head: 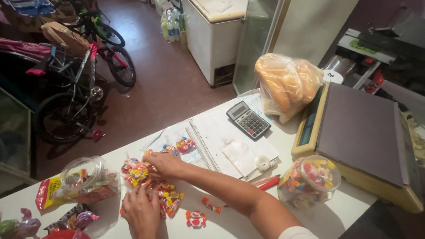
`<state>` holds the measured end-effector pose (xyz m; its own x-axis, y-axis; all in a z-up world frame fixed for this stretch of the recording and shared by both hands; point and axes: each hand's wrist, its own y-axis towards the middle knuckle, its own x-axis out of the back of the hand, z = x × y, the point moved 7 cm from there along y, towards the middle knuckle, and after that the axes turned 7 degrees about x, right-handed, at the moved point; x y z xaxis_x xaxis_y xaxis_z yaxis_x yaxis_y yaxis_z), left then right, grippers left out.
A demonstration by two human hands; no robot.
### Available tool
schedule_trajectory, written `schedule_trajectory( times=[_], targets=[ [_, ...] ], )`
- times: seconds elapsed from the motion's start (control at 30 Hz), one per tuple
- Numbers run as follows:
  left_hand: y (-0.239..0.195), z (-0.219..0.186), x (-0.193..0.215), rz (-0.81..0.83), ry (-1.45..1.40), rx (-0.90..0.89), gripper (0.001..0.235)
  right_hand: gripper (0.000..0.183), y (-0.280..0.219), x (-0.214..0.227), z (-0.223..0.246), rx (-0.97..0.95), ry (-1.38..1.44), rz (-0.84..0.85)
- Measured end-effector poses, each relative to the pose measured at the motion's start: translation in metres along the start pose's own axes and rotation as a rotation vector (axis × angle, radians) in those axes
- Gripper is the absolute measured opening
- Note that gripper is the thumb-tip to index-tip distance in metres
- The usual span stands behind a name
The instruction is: Sorting and placing small candies into plastic bags at a workstation.
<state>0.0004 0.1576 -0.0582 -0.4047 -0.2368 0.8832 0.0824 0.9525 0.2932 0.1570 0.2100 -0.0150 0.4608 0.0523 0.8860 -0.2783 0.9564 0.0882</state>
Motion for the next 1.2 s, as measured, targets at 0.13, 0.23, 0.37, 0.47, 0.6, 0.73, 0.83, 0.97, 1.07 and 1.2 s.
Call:
schedule_trajectory(
  times=[0.13,0.23,0.37,0.47,0.6,0.73,0.83,0.97,1.07,1.2],
  targets=[
    [0.000,0.000,0.004,-0.008,0.061,0.042,0.042,0.068,0.011,-0.024,-0.011,0.078,-0.062,-0.026],
    [0.003,0.000,0.002,0.067,-0.046,-0.019,0.030,0.047,0.011,-0.026,-0.003,0.133,-0.048,-0.060],
    [0.004,0.001,-0.005,0.079,-0.171,0.021,0.015,0.038,0.008,-0.012,0.008,0.188,-0.059,-0.093],
    [0.001,0.000,-0.002,0.146,-0.202,0.078,0.013,0.047,0.008,-0.018,-0.006,0.082,0.035,-0.039],
    [0.001,-0.017,0.028,0.158,-0.184,0.050,0.013,0.058,0.004,-0.009,-0.008,0.156,0.060,-0.166],
    [0.000,-0.019,0.027,0.250,-0.159,0.093,0.017,0.042,0.006,0.001,-0.007,0.170,0.020,-0.121],
    [0.002,-0.027,0.042,0.296,-0.184,0.110,0.020,0.042,-0.005,0.023,0.000,0.058,0.210,-0.131],
    [0.001,-0.028,0.050,0.347,-0.179,0.152,0.025,0.037,-0.014,0.056,0.000,-0.052,0.313,-0.191],
    [-0.002,-0.028,0.047,0.303,-0.192,0.118,0.016,0.035,-0.023,0.083,-0.013,-0.090,0.377,-0.334],
    [-0.001,-0.033,0.055,0.283,-0.173,0.110,0.018,0.039,-0.030,0.098,-0.036,-0.129,0.190,-0.446]
  ],
)
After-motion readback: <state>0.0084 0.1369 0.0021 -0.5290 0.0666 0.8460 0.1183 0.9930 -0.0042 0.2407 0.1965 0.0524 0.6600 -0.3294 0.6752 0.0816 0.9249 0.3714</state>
